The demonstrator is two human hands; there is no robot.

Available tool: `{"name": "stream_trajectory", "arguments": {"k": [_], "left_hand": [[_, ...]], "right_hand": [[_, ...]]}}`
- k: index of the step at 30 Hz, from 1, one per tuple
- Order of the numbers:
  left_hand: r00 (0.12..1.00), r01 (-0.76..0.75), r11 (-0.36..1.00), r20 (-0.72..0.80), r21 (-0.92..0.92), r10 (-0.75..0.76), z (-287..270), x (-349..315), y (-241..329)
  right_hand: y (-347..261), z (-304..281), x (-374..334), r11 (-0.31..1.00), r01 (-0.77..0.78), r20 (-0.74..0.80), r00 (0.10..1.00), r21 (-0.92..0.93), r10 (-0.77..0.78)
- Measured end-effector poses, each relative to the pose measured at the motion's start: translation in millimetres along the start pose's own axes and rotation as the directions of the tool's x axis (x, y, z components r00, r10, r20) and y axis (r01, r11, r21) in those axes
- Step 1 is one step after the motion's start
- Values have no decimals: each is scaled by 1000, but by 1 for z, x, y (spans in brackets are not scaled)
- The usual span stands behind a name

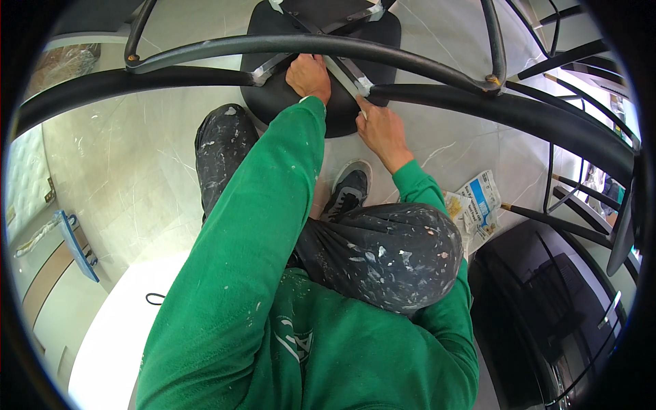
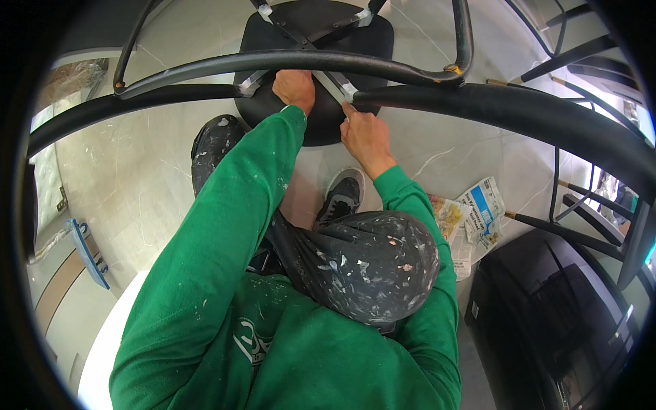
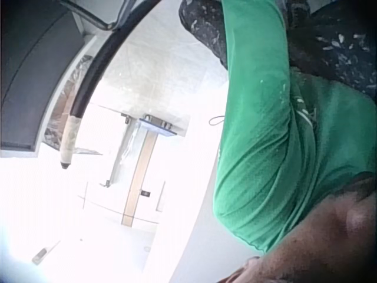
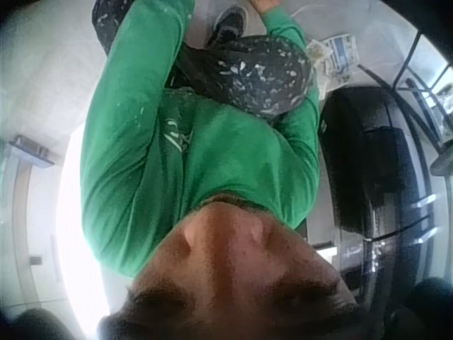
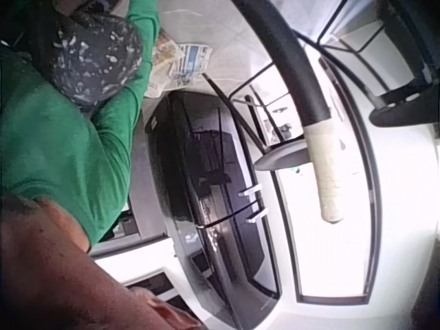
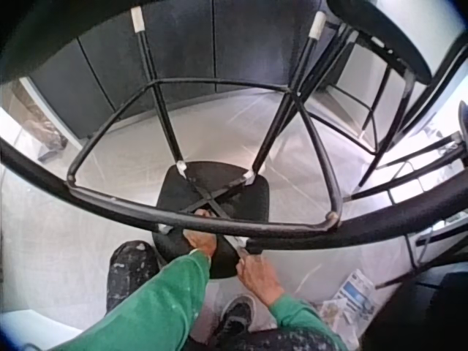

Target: The person wipes the underside of a black stool with a white cloth and applies masking tape to the metal frame parts.

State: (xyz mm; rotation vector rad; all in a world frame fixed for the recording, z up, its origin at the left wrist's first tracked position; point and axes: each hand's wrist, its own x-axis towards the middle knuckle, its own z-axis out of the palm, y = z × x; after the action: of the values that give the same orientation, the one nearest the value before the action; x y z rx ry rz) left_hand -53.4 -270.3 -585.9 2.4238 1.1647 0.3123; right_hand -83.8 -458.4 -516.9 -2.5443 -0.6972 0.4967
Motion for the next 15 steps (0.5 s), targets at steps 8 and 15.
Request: {"name": "stream_trajectory", "arguments": {"k": [8,15], "left_hand": [[997,-82,996,-18,-42,81,-3,3,-7],[997,-58,996,55,-61,61,-5,7,-16]], "right_hand": [[-2,1,-1,1000,19,-30,999,-20,-20],[1,3,0,999,39,-59,997,-5,-40]]}}
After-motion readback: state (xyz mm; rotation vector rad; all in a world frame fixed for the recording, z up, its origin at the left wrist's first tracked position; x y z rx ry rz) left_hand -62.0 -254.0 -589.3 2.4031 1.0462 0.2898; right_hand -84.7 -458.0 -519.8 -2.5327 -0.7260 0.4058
